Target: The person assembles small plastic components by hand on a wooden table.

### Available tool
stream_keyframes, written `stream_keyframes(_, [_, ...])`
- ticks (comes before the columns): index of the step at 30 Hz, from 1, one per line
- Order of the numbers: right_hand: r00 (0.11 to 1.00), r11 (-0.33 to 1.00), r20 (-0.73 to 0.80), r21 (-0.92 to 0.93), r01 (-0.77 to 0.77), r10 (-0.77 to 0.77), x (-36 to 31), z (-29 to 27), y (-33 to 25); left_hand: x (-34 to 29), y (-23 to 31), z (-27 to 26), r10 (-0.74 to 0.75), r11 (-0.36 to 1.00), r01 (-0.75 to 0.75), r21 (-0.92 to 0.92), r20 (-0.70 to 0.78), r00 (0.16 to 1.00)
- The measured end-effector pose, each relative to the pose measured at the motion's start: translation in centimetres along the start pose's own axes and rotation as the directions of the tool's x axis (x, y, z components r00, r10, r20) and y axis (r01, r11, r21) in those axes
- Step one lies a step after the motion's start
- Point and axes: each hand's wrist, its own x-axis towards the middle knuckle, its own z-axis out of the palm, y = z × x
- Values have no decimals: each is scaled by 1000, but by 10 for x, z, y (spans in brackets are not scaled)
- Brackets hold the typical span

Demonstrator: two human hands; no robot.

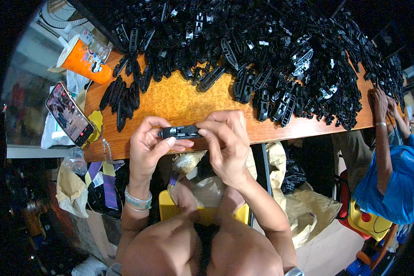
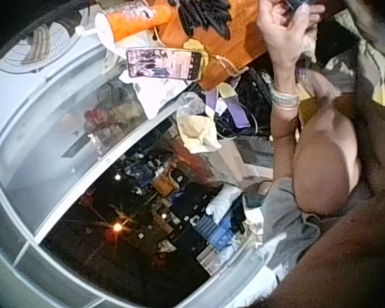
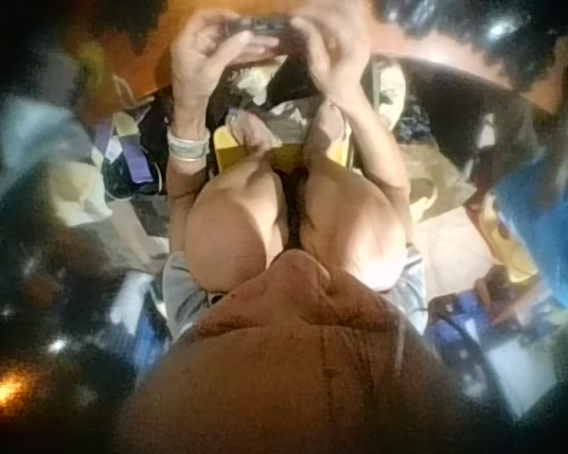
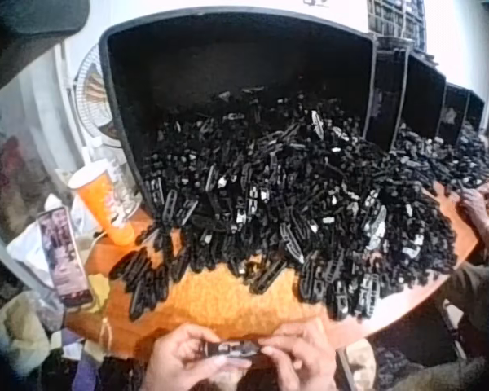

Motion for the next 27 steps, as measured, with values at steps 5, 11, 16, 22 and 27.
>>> stream_keyframes(5, [999, 997, 5, 64, -39, 39, -6, 1, -3, 3, -4, 7, 98, 995, -98, 7, 35, 995])
stream_keyframes(11, [971, 926, 3, 299, -228, 238, -11, 2, -3, -1, -2, 10, 49, 996, -51, 75, 33, 998])
stream_keyframes(16, [997, 997, 36, 52, -64, 62, -10, -2, -1, 0, -2, 10, 25, 999, -25, 44, -3, 1000])
stream_keyframes(22, [787, 701, 312, 358, -617, 533, -17, -2, 0, 2, -8, 16, 164, 967, -142, 212, -85, 983])
stream_keyframes(27, [823, 763, 321, 322, -560, 469, -19, -15, 6, 2, 0, 15, 28, 983, -34, 183, 36, 999])
